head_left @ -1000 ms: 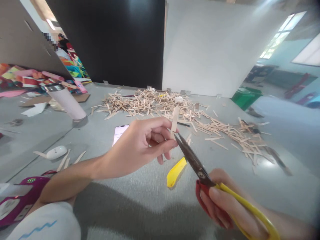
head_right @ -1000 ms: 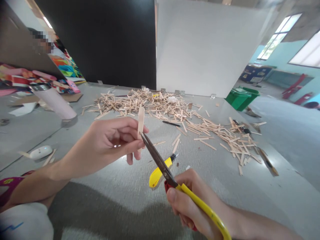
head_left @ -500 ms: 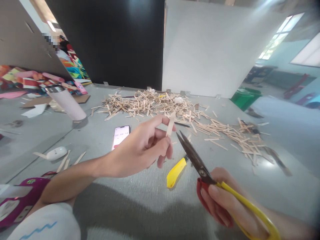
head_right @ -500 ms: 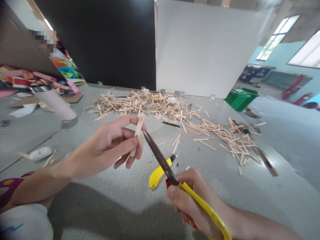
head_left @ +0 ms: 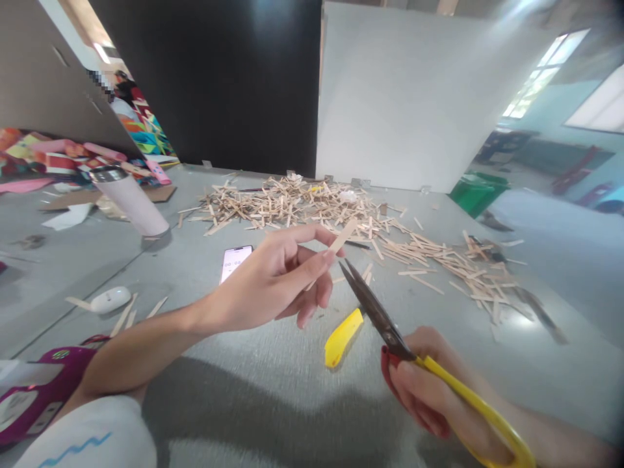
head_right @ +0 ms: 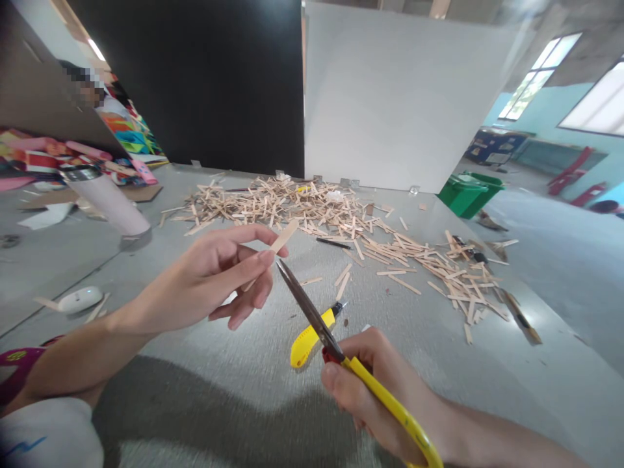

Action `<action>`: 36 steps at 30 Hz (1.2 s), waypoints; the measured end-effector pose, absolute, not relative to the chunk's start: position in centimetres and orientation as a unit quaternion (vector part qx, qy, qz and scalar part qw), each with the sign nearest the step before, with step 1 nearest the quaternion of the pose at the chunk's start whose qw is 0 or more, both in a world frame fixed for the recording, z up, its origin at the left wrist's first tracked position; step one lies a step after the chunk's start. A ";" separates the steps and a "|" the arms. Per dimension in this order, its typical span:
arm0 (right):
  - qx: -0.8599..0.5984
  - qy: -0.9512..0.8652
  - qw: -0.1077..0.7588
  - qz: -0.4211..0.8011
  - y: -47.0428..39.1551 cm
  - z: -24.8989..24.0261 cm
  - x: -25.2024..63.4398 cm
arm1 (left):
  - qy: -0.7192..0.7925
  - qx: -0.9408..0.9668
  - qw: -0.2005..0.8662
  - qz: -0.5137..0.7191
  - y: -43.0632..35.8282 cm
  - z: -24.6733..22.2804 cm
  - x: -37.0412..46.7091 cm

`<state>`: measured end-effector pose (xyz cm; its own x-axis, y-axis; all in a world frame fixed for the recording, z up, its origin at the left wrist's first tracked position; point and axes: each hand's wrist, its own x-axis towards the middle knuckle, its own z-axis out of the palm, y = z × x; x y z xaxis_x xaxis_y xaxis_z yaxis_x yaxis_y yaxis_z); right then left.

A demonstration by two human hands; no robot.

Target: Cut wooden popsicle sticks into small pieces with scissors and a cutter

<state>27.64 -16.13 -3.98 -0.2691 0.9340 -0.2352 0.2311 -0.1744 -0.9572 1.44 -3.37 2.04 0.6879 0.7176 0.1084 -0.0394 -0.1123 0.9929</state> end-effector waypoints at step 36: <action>-0.490 -0.674 0.252 0.492 -14.0 -1.9 26.7 | 0.278 0.680 0.579 0.353 -2.2 1.9 1.9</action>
<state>26.73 -13.95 -1.88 -0.3939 0.9080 -0.1429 0.4123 0.0356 -0.9104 1.88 -2.25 1.88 0.5959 0.7874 0.1579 -0.0308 -0.1740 0.9843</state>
